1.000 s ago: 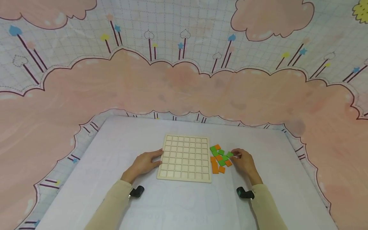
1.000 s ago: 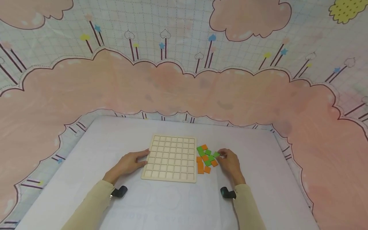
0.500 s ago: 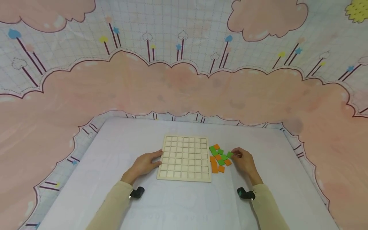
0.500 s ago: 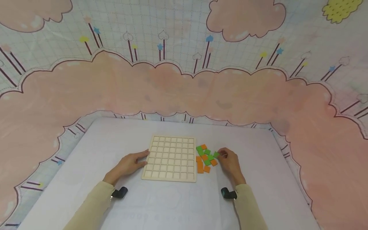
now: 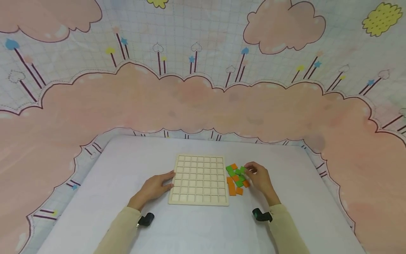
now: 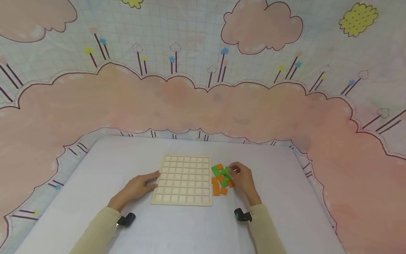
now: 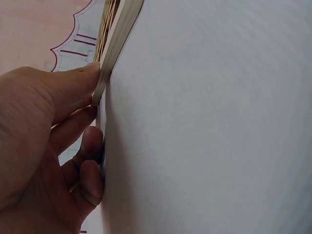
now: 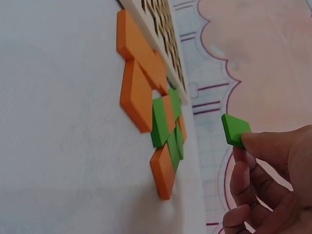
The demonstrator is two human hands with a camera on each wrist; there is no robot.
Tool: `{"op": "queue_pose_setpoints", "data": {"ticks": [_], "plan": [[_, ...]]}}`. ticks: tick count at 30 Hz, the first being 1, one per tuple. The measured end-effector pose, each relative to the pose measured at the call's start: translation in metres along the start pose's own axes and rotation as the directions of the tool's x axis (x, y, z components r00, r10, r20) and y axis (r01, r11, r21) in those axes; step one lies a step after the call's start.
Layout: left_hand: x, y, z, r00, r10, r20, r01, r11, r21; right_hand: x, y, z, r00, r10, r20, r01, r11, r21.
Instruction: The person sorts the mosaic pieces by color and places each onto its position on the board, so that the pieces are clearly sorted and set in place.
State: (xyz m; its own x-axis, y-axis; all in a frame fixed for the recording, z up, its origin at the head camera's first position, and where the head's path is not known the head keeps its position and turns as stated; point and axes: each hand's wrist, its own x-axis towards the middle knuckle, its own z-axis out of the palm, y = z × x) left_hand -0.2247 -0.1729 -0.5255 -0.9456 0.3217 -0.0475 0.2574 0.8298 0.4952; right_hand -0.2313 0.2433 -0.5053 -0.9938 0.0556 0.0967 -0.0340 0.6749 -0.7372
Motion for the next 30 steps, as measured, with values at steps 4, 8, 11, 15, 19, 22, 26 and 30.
{"op": "queue_pose_setpoints", "data": {"ticks": [4,8,11,15,19,22,26,30], "plan": [[-0.001,0.0,0.0,1.0,0.012,0.006,-0.011,1.0,-0.022,-0.001,-0.006,0.004,1.0,-0.006,-0.012,0.006,1.0,0.008],[0.0,0.001,0.001,1.0,0.001,0.015,0.0,1.0,-0.022,-0.002,-0.012,0.009,1.0,0.005,0.003,-0.005,0.999,0.032],[-0.001,0.001,0.003,1.0,-0.009,0.017,0.009,1.0,-0.02,-0.003,-0.016,0.015,1.0,0.016,0.009,-0.016,0.999,0.044],[-0.001,0.001,0.004,1.0,-0.016,0.014,0.016,1.0,-0.019,-0.004,-0.023,0.022,1.0,0.009,0.01,-0.009,0.998,0.057],[-0.002,0.0,0.004,1.0,-0.011,0.014,0.011,1.0,-0.018,-0.003,-0.03,0.032,1.0,-0.007,0.01,0.007,0.996,0.084],[-0.002,0.0,0.004,1.0,-0.011,0.013,0.012,1.0,-0.013,-0.001,-0.036,0.041,1.0,-0.007,0.017,0.006,0.994,0.111],[-0.002,-0.001,0.002,1.0,-0.004,0.006,0.004,1.0,-0.007,0.0,-0.044,0.052,0.999,-0.013,0.029,0.009,0.991,0.132],[-0.002,0.0,0.0,1.0,0.0,0.003,0.0,1.0,-0.009,0.002,-0.053,0.061,0.998,-0.043,0.047,0.036,0.989,0.14]]}}
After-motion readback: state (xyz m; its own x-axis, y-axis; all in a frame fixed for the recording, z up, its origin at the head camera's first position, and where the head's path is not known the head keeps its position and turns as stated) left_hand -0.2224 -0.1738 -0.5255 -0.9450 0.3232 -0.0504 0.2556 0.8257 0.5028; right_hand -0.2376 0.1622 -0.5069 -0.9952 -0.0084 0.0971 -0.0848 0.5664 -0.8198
